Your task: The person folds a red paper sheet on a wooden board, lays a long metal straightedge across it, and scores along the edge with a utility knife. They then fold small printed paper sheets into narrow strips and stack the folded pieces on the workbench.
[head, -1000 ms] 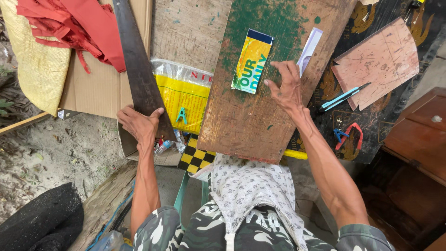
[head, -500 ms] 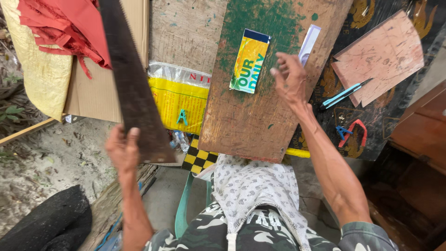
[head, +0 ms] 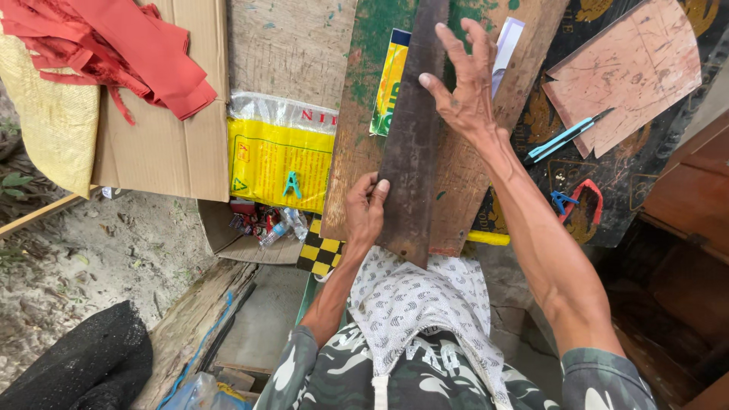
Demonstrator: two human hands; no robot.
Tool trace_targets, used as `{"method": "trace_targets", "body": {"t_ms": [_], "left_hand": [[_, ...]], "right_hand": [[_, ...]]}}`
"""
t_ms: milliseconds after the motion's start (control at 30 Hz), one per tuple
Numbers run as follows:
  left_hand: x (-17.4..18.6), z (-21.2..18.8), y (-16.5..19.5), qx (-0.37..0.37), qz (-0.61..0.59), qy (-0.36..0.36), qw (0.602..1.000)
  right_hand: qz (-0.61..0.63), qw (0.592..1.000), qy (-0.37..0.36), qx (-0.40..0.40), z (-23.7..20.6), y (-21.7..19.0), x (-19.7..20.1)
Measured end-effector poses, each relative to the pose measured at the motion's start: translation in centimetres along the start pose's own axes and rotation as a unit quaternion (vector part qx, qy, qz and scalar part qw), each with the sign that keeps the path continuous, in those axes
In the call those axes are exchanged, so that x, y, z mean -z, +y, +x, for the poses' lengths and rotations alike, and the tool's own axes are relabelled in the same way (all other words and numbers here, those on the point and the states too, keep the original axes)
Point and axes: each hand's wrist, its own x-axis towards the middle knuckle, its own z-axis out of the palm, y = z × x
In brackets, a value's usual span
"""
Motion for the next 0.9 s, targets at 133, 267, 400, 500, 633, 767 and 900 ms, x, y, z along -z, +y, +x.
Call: {"method": "trace_targets", "body": {"t_ms": [133, 267, 400, 500, 633, 767, 900], "left_hand": [[-0.1, -0.4, -1.1, 0.009, 0.031, 0.019, 0.999], [0.2, -0.4, -1.8, 0.044, 0.043, 0.028, 0.998], [0.4, -0.4, -2.0, 0.033, 0.029, 0.025, 0.999], [0.3, -0.4, -2.0, 0.038, 0.032, 0.026, 0.998], [0.3, -0.3, -2.1, 0.041, 0.044, 0.026, 0.998], [0.4, -0.2, -2.1, 0.048, 0.049, 0.027, 0.997], [0.3, -0.2, -2.1, 0.037, 0.044, 0.03, 0.998]], "right_hand": [[0.002, 0.999, -0.032, -0.007, -0.5, 0.6, -0.6], [-0.008, 0.999, -0.041, -0.002, -0.7, 1.0, -1.3], [-0.02, 0.999, -0.047, -0.004, -1.0, 1.0, -1.4], [-0.014, 0.999, -0.051, -0.011, -1.2, 0.8, -1.3], [-0.023, 0.998, -0.051, -0.006, -1.2, 0.6, -1.3], [-0.027, 0.998, -0.049, -0.004, -1.1, 0.5, -1.3], [-0.035, 0.998, -0.048, -0.001, -1.0, 0.5, -1.3]]}}
